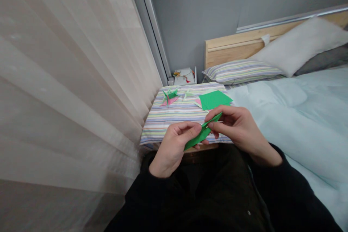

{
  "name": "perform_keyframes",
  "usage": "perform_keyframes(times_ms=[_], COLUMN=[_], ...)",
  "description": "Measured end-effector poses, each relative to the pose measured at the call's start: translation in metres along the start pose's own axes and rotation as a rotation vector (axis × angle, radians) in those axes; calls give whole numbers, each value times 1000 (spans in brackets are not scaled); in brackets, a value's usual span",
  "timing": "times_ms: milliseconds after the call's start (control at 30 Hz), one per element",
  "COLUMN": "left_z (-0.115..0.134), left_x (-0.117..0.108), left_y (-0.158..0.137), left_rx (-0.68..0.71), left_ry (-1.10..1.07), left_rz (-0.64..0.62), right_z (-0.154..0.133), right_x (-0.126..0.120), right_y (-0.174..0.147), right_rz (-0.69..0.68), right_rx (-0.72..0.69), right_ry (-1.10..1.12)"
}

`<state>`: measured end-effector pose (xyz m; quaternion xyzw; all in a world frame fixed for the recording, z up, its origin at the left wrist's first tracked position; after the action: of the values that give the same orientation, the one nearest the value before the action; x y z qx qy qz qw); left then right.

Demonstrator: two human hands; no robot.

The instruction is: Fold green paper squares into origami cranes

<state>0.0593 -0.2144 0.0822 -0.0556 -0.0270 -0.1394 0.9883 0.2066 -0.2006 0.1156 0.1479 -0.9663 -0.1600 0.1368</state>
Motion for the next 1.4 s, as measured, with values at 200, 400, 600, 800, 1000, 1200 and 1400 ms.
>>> perform_keyframes(times_ms=[200, 400, 600, 800, 1000, 1200, 1400], left_z=[-2, 2, 1, 4, 5, 5, 5], left_x=[2, 3, 3, 4, 4, 4, 7], left_y=[1, 1, 0, 2, 0, 1, 1], left_rx=[-9, 51, 82, 117, 96, 93, 75], left_ry=[-65, -24, -9, -5, 34, 32, 7], left_rz=[35, 55, 64, 80, 86, 95, 97], right_z=[9, 12, 7, 6, 12, 12, 13], right_x=[0, 2, 2, 1, -6, -8, -7], right_y=[3, 3, 2, 2, 1, 0, -1], right_rz=[111, 159, 196, 215, 260, 306, 327], right_rx=[18, 31, -30, -69, -50, -53, -71], right_ry=[141, 183, 190, 186, 163, 135, 158])
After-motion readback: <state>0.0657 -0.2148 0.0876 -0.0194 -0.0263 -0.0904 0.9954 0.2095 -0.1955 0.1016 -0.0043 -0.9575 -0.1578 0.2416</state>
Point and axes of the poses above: each hand's wrist, its own y-axis towards the middle knuckle, its own x-axis out of the palm, z = x × y, the point moved 7 cm from there along y, towards the middle knuckle, and after that the axes turned 11 degrees about y, right-handed, at the moved point
